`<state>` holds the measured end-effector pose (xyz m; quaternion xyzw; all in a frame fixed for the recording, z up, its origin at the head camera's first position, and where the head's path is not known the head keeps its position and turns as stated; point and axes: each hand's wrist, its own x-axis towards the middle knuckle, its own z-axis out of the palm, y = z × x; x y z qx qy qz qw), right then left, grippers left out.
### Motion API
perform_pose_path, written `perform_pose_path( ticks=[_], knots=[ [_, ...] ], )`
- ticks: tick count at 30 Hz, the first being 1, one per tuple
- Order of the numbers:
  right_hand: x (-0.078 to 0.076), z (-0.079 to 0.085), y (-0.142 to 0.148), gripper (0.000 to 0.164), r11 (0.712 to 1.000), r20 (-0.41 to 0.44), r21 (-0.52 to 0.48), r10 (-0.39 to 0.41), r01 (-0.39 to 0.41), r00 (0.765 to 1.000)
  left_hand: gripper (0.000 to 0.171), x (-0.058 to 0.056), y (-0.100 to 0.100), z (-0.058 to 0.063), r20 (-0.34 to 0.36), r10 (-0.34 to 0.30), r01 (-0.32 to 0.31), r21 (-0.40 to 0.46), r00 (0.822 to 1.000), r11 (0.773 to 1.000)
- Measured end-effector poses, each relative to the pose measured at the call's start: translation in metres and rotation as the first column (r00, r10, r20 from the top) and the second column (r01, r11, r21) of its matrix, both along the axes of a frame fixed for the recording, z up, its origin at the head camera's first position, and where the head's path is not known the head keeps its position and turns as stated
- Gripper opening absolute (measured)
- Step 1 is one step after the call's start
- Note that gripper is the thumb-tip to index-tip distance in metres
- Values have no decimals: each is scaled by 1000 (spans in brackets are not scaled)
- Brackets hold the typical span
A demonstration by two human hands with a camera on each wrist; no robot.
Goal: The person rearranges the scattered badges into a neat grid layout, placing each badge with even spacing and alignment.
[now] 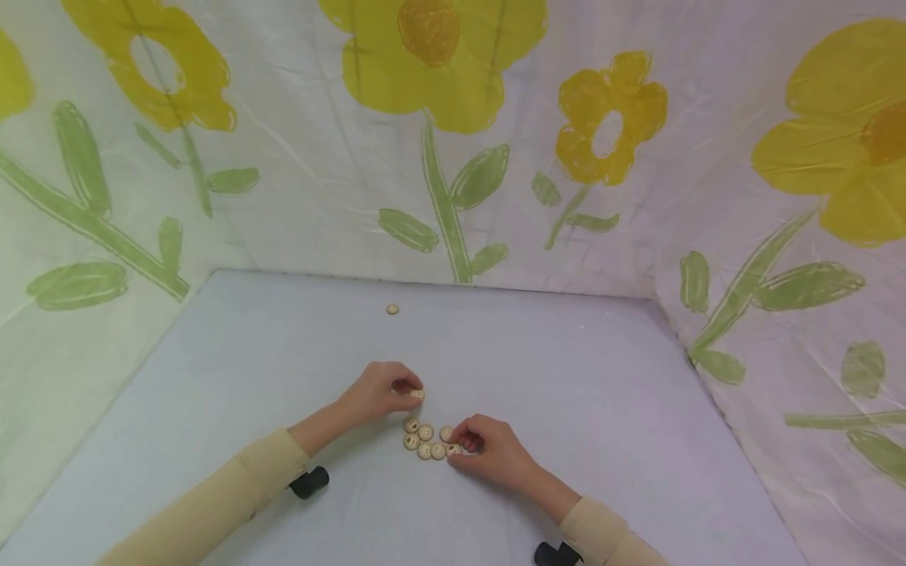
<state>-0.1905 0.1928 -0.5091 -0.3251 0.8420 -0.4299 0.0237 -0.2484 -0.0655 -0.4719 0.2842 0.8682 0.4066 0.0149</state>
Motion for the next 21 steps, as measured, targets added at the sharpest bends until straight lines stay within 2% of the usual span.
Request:
perform_pose_path(
  ticks=[8, 21],
  knots=[
    [-2, -3, 1, 23, 1000, 0, 6, -11, 11, 1000, 15, -19, 2, 0, -11, 22, -22, 14, 1000, 1000],
    [-1, -4, 1, 23, 1000, 14, -4, -12, 12, 1000, 15, -51, 12, -2, -19, 53, -54, -37, 998, 998]
  ],
)
